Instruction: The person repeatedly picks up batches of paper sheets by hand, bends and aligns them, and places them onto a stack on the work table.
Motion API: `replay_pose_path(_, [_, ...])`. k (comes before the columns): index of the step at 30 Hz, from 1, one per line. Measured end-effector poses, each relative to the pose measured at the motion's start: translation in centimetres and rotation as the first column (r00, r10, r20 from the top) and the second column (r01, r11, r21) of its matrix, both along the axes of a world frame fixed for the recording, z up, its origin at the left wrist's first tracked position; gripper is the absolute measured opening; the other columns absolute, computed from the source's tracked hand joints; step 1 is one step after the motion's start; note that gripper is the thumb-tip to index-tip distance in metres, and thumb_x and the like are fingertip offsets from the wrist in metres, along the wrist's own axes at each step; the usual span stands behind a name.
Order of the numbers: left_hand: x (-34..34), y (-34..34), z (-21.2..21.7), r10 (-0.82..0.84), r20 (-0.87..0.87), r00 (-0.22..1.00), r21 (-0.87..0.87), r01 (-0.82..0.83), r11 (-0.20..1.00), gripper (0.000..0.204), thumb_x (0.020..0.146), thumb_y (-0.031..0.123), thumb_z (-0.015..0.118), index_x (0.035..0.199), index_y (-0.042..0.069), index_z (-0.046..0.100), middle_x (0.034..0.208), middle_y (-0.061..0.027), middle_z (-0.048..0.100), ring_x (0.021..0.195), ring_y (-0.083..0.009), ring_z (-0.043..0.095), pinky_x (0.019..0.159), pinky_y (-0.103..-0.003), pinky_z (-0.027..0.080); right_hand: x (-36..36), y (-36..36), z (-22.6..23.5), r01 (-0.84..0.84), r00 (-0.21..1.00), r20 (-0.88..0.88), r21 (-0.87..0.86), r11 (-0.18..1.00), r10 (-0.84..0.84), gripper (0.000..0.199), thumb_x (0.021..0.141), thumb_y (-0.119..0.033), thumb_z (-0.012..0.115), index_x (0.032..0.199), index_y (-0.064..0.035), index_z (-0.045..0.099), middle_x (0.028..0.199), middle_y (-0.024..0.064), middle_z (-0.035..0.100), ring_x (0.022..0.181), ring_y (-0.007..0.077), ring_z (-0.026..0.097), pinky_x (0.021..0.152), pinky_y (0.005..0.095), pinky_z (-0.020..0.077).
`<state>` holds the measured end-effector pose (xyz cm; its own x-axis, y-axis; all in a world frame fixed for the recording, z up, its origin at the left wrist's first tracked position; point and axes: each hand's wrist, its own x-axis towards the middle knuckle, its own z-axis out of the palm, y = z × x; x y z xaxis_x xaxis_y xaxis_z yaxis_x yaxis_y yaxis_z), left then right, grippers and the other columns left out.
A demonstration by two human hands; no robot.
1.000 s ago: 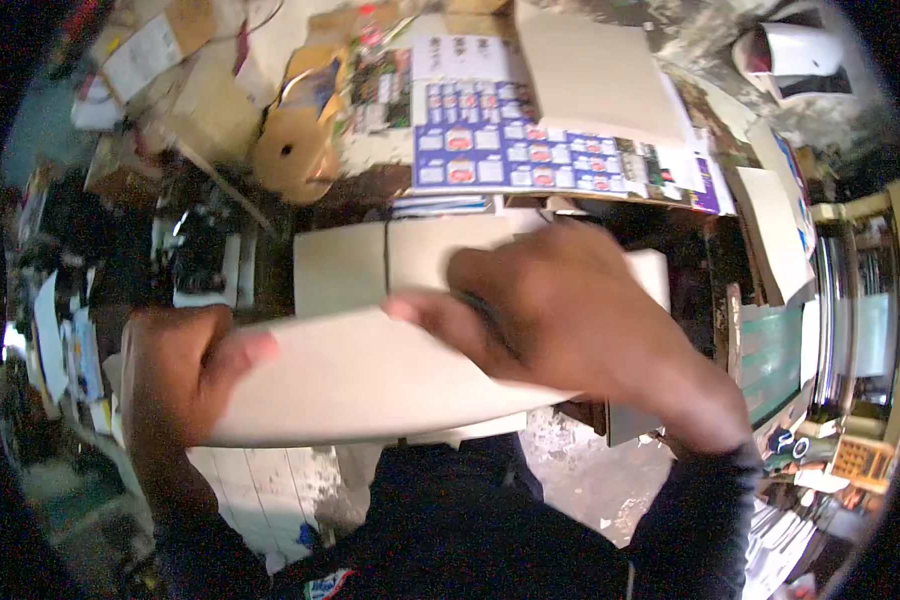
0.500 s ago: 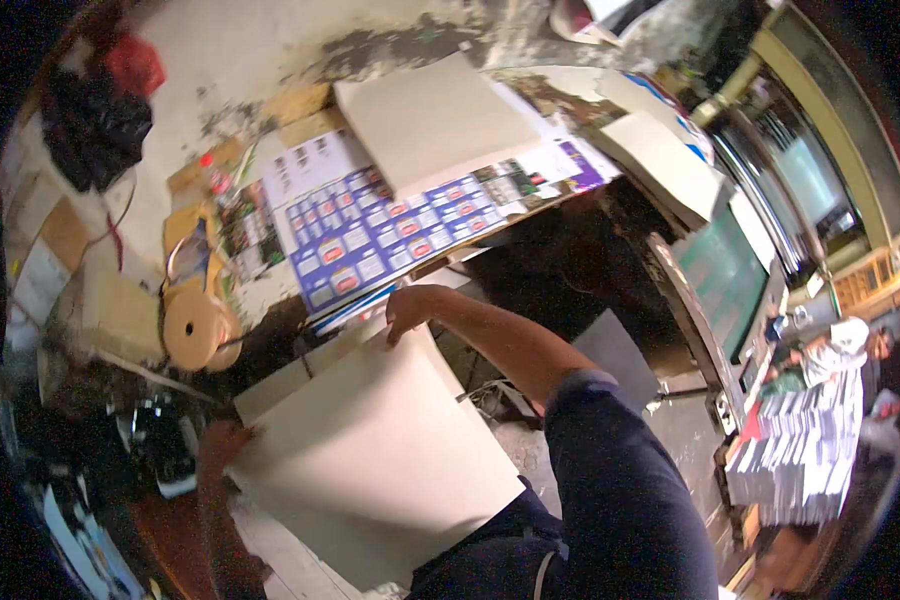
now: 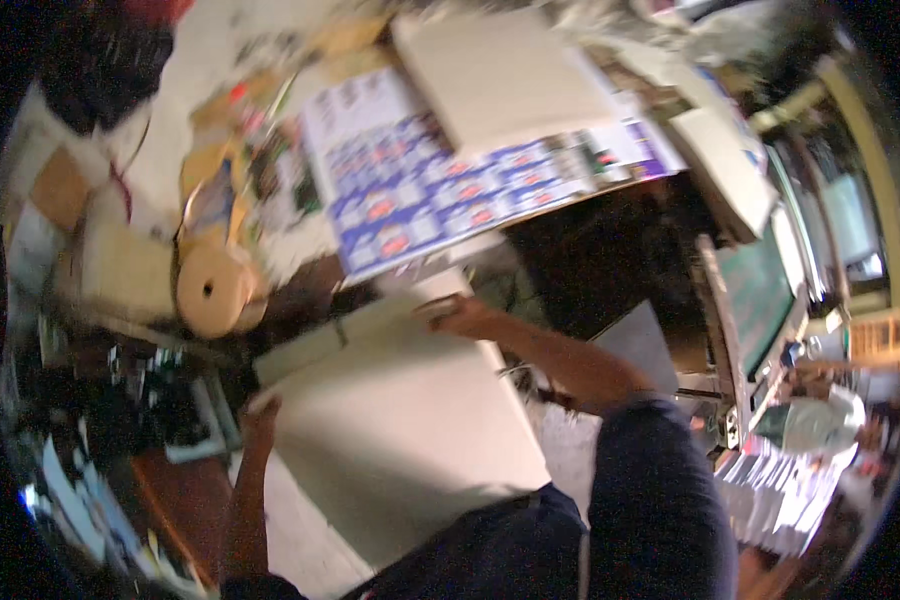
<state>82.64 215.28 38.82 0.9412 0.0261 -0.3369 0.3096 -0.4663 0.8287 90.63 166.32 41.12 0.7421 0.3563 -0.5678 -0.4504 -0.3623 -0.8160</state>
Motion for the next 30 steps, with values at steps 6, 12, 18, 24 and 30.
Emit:
replay_pose_path(6, [-3.3,-5.5,5.8,-0.196,0.25,0.948,0.538,0.032,0.842,0.054,0.091,0.016,0.061,0.138,-0.005,0.045,0.139,-0.03,0.047,0.132,-0.0447,0.044,0.107,-0.046,0.039,-4.6,8.5,5.7,-0.232,0.788,0.434,-0.449,0.863,0.437,0.062,0.096,-0.018,0.056,0.148,0.0003,0.027,0.147,0.0292,0.036,0.132,0.0361,0.044,0.108,0.0412,0.0411])
replay_pose_path(12, [-2.8,-5.5,4.1,-0.28,0.195,0.94,0.637,0.096,0.765,0.062,0.09,0.013,0.059,0.142,-0.01,0.034,0.146,-0.0305,0.039,0.141,-0.0469,0.028,0.113,-0.047,0.032,-3.2,8.8,3.5,-0.343,0.657,0.298,-0.699,0.627,0.692,0.095,0.077,-0.017,0.069,0.149,0.0096,0.013,0.156,0.0294,0.014,0.148,0.0384,0.011,0.121,0.0465,0.0134])
replay_pose_path(18, [-2.7,-4.3,2.7,-0.225,0.252,0.941,0.654,0.006,0.756,0.05,0.093,0.012,0.054,0.136,-0.01,0.042,0.145,-0.0297,0.041,0.142,-0.0461,0.027,0.114,-0.047,0.031,-2.1,7.3,0.9,-0.251,0.627,0.371,-0.736,0.628,0.685,0.095,0.072,-0.011,0.067,0.15,0.0063,0.015,0.158,0.0266,0.011,0.149,0.0378,0.008,0.122,0.0457,0.0084])
replay_pose_path(24, [-2.2,-3.2,1.3,-0.282,0.373,0.884,0.739,-0.1,0.666,0.035,0.092,0.018,0.061,0.122,0.0,0.057,0.135,-0.0234,0.05,0.135,-0.0445,0.037,0.108,-0.049,0.037,-1.2,4.6,-1.4,0.032,0.598,0.605,-0.674,0.738,0.526,0.052,0.086,-0.021,0.066,0.135,-0.012,0.052,0.158,0.0208,0.022,0.147,0.0403,0.015,0.119,0.0479,0.0187])
replay_pose_path(30, [-6.9,-1.2,2.8,0.055,0.406,0.912,0.651,-0.331,0.684,0.044,0.085,0.029,0.07,0.117,0.002,0.059,0.114,-0.02,0.057,0.112,-0.0394,0.049,0.096,-0.05,0.039,-5.7,3.9,0.7,0.345,0.704,0.668,-0.62,0.705,0.242,0.053,0.082,-0.033,0.071,0.13,-0.0135,0.057,0.144,0.0191,0.041,0.131,0.0393,0.037,0.111,0.0493,0.0306])
